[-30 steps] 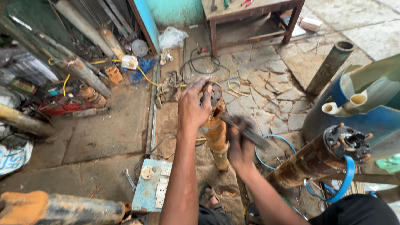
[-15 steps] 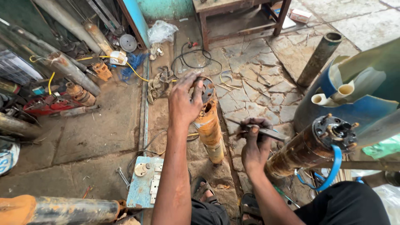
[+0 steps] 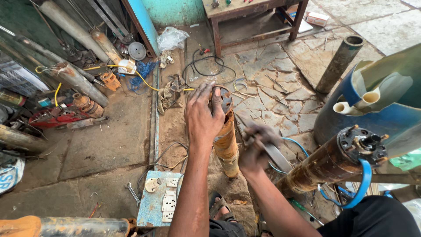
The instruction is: The person uses a metal file to scrape and clean the surface of a yellow cylindrical metal object. They hold the cylinder with one hand and file the surface with the other, rotating the object periodically to access different areas.
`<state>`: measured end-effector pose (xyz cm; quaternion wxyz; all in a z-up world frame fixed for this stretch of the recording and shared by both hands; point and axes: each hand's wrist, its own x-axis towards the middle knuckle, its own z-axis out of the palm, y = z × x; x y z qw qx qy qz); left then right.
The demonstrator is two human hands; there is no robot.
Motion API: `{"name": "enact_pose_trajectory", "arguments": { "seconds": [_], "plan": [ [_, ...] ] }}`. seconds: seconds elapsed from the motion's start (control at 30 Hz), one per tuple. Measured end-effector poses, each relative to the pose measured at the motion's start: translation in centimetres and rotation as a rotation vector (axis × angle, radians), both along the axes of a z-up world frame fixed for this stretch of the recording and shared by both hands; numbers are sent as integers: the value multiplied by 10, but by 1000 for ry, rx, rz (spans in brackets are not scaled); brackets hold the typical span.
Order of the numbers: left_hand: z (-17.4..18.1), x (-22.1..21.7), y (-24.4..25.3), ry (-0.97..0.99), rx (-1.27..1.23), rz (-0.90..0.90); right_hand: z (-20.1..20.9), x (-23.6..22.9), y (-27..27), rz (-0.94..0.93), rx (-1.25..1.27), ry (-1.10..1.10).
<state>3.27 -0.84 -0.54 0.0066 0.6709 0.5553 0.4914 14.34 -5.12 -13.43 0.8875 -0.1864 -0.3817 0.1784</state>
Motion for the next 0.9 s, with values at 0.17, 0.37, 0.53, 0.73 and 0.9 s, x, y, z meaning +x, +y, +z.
{"name": "enact_pose_trajectory", "arguments": {
  "seconds": [0.17,0.37,0.53,0.73,0.9],
  "plan": [
    [1,2,4,4,51,-31,3,-12,5,4,47,-118],
    [4,9,-3,7,59,-1,5,-2,9,-25,-5,-151],
    [0,5,-7,-1,37,26,1,7,-2,14,-174,-338],
    [0,5,0,46,23,53,34,15,-4,-10,-71,-410],
    [2,7,-2,33,-28,30,47,18,-18,-148,-21,-500]
  ]
}}
